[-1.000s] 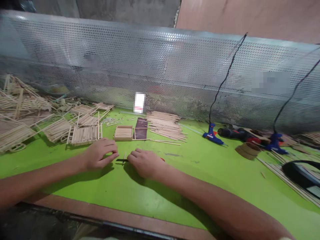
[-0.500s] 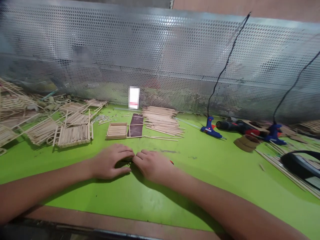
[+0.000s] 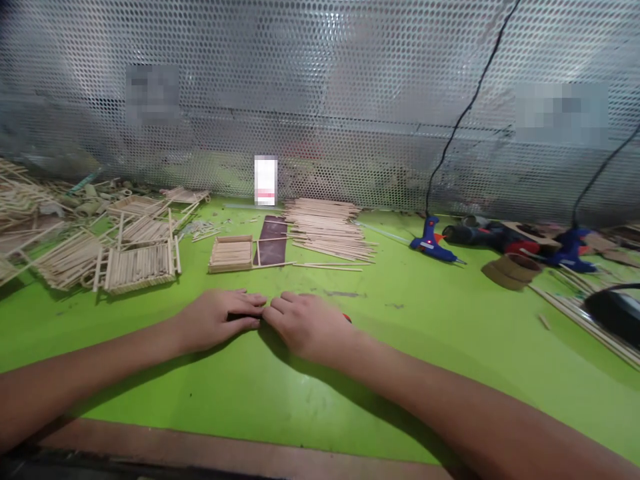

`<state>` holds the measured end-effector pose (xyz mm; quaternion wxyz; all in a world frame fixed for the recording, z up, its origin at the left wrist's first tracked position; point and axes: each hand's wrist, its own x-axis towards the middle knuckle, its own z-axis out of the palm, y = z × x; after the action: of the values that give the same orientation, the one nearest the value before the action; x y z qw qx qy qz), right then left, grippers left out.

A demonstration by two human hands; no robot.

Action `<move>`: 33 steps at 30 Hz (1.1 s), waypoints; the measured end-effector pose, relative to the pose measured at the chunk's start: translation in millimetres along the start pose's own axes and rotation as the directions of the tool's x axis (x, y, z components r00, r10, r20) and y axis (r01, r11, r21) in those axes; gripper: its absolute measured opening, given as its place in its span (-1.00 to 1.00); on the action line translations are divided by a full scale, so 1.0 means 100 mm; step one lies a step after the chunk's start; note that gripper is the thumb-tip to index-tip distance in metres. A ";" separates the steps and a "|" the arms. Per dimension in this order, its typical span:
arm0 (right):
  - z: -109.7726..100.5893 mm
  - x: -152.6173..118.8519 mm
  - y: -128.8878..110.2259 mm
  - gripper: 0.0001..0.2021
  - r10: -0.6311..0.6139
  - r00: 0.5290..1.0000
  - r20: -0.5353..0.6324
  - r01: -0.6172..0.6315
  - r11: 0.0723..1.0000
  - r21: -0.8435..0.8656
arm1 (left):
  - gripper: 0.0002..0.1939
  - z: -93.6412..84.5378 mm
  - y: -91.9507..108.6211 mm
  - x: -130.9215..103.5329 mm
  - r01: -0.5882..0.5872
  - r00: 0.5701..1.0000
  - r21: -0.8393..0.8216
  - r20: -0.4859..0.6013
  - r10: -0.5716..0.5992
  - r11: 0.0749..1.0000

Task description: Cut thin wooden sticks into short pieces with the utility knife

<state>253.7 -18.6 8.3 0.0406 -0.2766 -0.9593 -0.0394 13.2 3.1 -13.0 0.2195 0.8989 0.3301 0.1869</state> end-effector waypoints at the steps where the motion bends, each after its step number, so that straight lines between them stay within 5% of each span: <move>1: -0.01 -0.01 0.00 -0.89 -0.003 1.000 0.003 0.003 1.000 0.004 | -0.73 0.00 0.00 0.00 0.011 1.000 -0.002 0.007 -0.010 1.000; 7: -0.05 -0.10 0.00 -0.90 0.038 0.999 -0.003 -0.038 0.999 0.004 | -0.70 0.00 -0.02 -0.01 0.046 0.999 0.002 0.021 -0.046 0.999; 18: -0.06 -0.09 0.03 -0.86 0.014 1.000 0.007 -0.014 0.999 0.038 | -0.74 -0.04 0.03 -0.06 -0.151 0.969 0.216 -0.160 0.188 0.965; 33: -0.09 0.04 0.01 -0.75 0.049 0.994 0.102 -0.055 0.997 0.060 | -0.90 -0.14 0.06 -0.06 -0.076 0.988 0.098 -0.130 0.088 0.992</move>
<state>251.0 -16.7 17.5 0.0023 -0.3018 -0.9534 0.0059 5.6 -1.3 0.9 0.1471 0.9063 0.3152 0.2402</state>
